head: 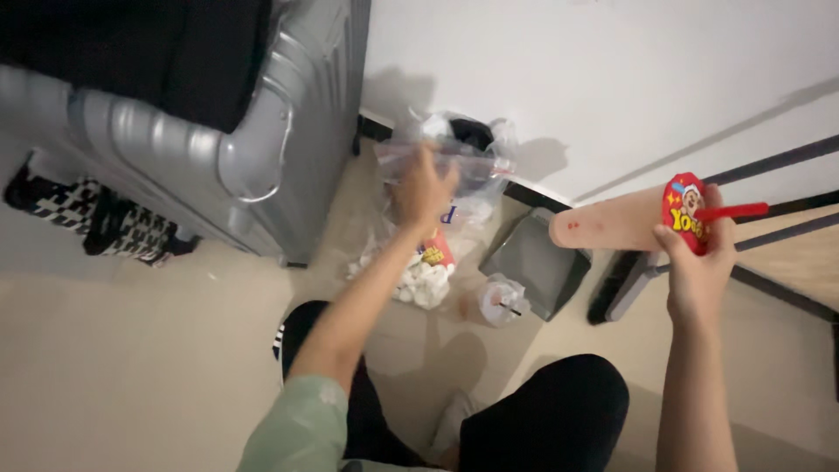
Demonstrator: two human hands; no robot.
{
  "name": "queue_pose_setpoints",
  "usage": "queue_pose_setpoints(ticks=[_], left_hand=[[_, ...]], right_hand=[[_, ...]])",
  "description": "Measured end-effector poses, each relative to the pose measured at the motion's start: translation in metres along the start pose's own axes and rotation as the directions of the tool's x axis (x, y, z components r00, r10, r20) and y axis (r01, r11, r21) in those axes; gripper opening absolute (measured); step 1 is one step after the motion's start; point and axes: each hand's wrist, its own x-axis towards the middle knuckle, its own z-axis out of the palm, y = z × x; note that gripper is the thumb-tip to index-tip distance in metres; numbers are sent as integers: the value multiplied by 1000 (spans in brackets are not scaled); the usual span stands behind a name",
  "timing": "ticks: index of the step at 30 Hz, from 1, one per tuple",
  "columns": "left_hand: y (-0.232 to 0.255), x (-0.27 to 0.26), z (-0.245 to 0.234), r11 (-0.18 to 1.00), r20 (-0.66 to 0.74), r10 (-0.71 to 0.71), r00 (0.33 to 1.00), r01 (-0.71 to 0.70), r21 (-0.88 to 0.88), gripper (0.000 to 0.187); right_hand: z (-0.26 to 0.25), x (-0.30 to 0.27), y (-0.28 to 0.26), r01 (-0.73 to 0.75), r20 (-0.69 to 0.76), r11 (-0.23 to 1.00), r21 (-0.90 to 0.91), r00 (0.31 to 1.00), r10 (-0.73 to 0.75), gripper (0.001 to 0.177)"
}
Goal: The person picks up trash and loose items from the floor, place them into a plastic bag, and then untangles and wraps a white power cable before placing it into a storage basket.
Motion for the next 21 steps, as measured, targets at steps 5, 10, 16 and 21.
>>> queue_pose_setpoints(ticks=[5, 10, 16, 21], left_hand=[[-56, 83, 0, 941, -49, -180, 982, 187, 281, 43], [-113, 105, 33, 805, 29, -560, 828, 535, 257, 45], [-147, 107, 44, 905, 221, -367, 903, 292, 311, 31], [-74, 54, -15, 1000, 405, -6, 914, 11, -11, 40]], right_hand=[[-6, -15, -8, 2, -13, 1000, -19, 1000, -3, 81], [-7, -24, -13, -27, 21, 998, 63, 999, 26, 86], [7, -25, -29, -15, 51, 999, 45, 999, 13, 91], [47, -13, -56, -11, 97, 965, 261, 995, -15, 86]])
